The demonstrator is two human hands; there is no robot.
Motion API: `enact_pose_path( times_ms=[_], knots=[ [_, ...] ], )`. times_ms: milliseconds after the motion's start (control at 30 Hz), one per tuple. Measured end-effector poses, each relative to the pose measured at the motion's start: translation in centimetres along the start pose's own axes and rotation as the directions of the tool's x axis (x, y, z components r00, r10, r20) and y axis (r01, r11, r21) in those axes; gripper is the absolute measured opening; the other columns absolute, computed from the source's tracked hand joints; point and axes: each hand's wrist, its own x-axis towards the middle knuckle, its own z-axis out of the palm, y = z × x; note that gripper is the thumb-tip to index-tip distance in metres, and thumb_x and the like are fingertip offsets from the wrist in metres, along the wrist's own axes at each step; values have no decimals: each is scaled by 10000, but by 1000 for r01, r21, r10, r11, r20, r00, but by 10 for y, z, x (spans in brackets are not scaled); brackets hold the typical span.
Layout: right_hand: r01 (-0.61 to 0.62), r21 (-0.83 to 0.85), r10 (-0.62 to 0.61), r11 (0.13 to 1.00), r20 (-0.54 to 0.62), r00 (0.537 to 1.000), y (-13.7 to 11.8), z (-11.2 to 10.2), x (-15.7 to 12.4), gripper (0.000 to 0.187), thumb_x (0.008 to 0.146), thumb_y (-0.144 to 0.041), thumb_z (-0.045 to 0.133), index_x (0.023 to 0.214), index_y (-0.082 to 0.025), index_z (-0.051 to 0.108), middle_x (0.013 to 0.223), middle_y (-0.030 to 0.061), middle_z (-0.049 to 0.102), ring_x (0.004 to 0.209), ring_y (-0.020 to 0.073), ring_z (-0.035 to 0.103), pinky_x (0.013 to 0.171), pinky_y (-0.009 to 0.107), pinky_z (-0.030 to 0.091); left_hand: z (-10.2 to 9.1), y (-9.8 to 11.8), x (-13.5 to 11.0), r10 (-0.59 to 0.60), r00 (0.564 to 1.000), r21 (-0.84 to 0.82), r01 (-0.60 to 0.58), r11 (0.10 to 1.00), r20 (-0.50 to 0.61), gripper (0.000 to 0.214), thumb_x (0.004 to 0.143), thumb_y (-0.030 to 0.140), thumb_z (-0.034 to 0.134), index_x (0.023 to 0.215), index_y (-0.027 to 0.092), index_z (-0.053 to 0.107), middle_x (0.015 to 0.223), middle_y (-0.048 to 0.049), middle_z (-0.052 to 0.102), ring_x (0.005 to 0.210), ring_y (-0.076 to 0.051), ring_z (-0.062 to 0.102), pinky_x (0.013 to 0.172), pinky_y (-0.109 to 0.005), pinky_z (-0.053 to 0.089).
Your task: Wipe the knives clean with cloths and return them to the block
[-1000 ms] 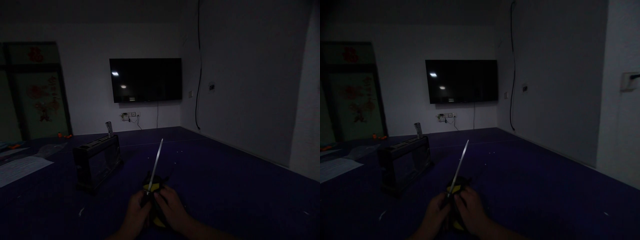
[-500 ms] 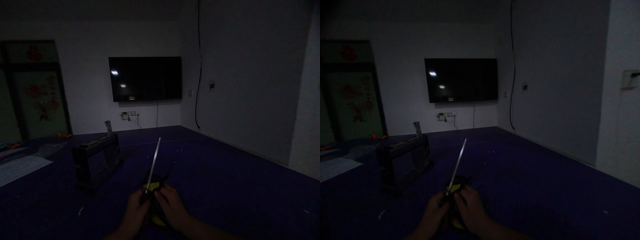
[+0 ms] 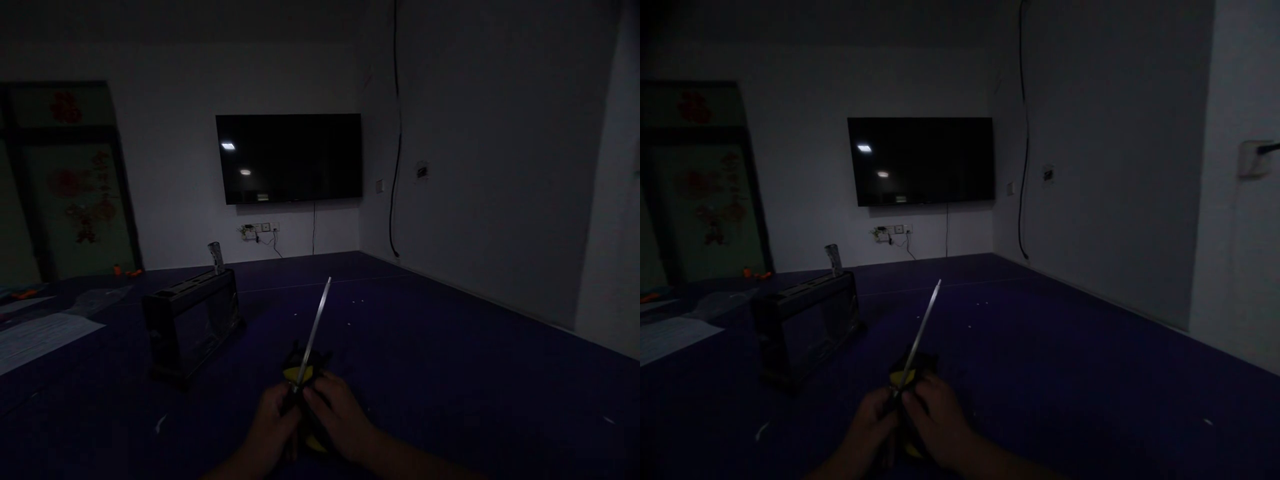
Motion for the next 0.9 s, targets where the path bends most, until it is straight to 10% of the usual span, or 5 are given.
enact_pose_path(
  times_ms=[900],
  knots=[
    [4, 62, 4, 998, -127, 992, 0, 2, 0, 304, 888, -391, 427, 855, -213, 670, 872, 62, 663, 842, 196, 605, 770, 320, 464, -2, 6, 4, 169, 971, 147, -145, 978, -168, 346, 625, 476, 627, 618, 131, 610, 591, -25, 582, 568, -139, 507, 524, -224, 401]
  ],
)
